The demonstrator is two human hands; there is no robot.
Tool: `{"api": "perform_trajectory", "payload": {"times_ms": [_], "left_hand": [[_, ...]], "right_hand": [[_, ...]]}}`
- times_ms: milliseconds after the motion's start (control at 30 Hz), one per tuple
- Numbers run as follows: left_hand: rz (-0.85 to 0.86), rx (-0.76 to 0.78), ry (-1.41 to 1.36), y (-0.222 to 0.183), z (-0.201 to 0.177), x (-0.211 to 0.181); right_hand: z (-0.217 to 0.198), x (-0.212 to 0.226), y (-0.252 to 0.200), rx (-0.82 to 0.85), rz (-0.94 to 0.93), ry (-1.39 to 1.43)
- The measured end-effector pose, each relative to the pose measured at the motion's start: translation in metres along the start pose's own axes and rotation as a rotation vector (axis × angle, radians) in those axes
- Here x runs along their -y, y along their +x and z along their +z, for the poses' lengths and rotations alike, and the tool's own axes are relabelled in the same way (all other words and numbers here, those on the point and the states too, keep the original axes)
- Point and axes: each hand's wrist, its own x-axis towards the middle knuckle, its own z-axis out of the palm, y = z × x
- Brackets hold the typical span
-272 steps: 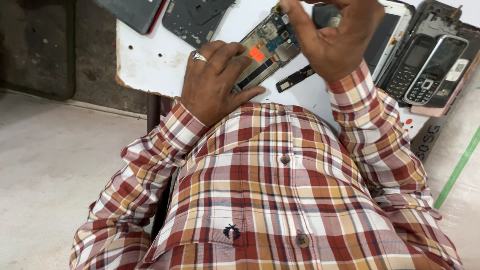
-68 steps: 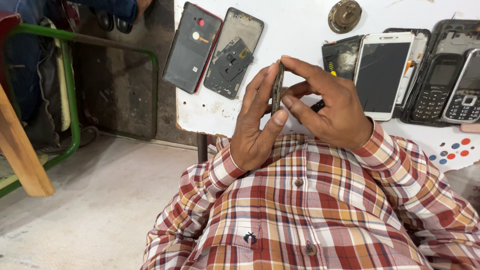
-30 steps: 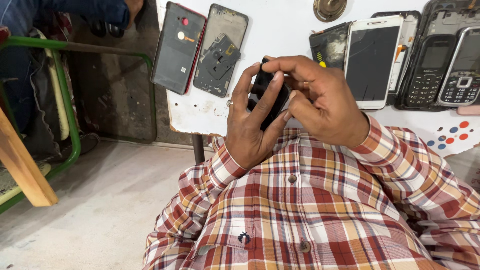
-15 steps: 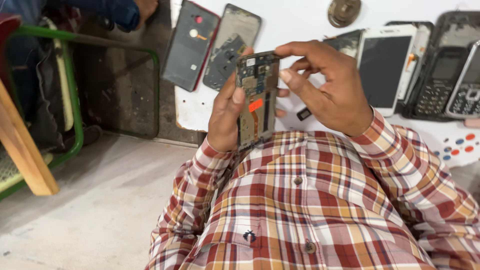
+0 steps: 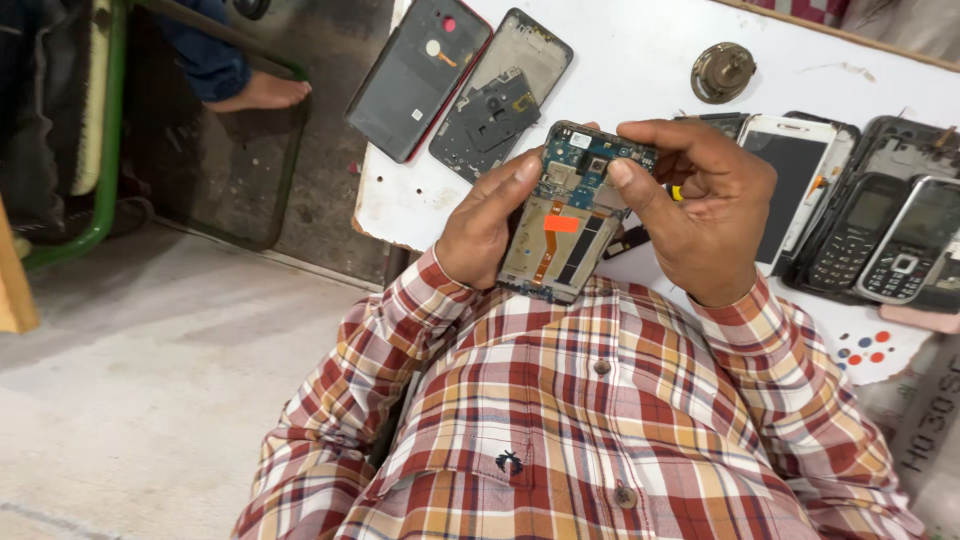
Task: The person uses a yellow-handled screwdriver to remove screws from the internal frame of a disassembled smartphone. They then lift and inspect the motherboard and ribbon cables before placing the phone back on the table.
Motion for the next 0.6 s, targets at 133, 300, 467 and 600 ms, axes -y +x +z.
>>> {"api": "perform_trajectory", "payload": {"times_ms": [133, 300, 467, 600], "left_hand": [[0.023, -0.025, -0.005, 0.001, -0.003, 0.003], [0.034, -0.007, 0.067, -0.003, -0.005, -0.001], [0.046, -0.035, 0.102, -0.005, -0.003, -0.002], [0.036, -0.079, 0.036, -0.002, -0.001, 0.001]], "right_hand": [[0.001, -0.005, 0.0, -0.013, 0.048, 0.041], [0.001, -0.009, 0.0, -0.007, 0.062, 0.086], [0.002, -0.008, 0.004, 0.001, 0.068, 0.102], [0.002, -0.013, 0.004, -0.011, 0.092, 0.119]]}}
